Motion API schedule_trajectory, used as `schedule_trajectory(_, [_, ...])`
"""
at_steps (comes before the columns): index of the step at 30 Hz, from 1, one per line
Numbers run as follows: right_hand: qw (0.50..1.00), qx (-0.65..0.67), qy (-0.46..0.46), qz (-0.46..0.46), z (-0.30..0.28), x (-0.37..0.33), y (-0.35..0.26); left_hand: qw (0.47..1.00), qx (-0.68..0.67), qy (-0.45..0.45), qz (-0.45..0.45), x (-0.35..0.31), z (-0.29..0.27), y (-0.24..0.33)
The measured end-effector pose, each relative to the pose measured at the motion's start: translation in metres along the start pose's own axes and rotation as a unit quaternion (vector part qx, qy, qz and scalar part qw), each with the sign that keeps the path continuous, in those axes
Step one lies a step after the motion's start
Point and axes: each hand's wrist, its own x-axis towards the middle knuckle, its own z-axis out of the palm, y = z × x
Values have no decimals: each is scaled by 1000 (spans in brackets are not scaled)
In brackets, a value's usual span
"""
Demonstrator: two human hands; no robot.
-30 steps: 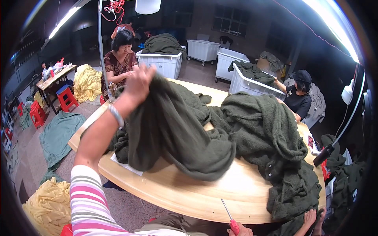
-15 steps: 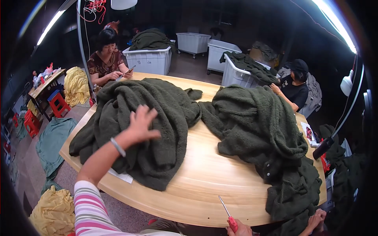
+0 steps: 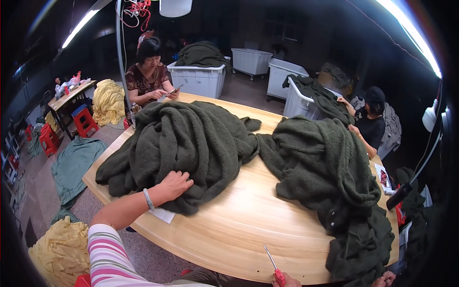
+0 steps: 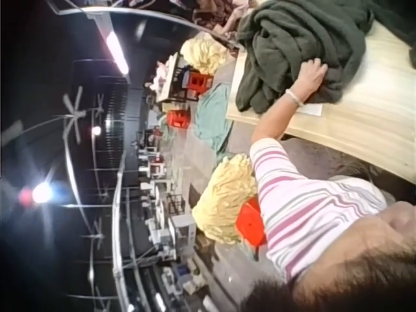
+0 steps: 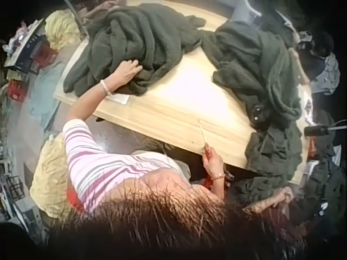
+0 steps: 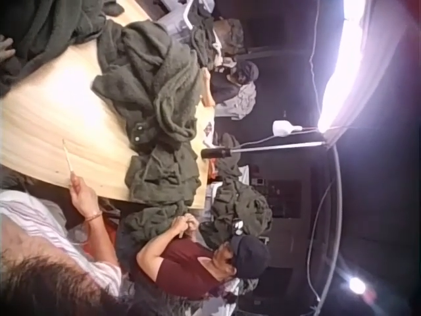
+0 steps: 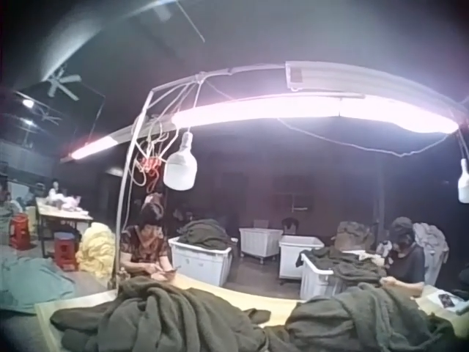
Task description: Trimming loose threads from green fleece garments using small clippers.
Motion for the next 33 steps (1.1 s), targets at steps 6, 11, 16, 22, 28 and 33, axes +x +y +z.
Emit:
schedule_trajectory(6, [1000, 5, -24, 12, -3, 7, 13, 979, 125, 95, -129, -1, -51, -60])
schedule_trajectory(11, [998, 54, -12, -33, 9, 16, 27, 888, 313, 141, -305, -26, -39, -148])
schedule_trajectory(16, [991, 130, 1, -22, 15, 21, 42, 908, 281, -47, -308, -56, 12, -145])
schedule_trajectory(22, [991, 118, 1, -58, 22, 30, 58, 914, 189, -60, -353, -72, 63, -120])
schedule_trajectory(28, [988, 136, 25, -65, 24, 26, 56, 894, 188, -26, -406, -75, 27, -170])
schedule_trajectory(33, [988, 150, 19, -21, 13, 18, 38, 848, 196, -26, -491, -101, 17, -203])
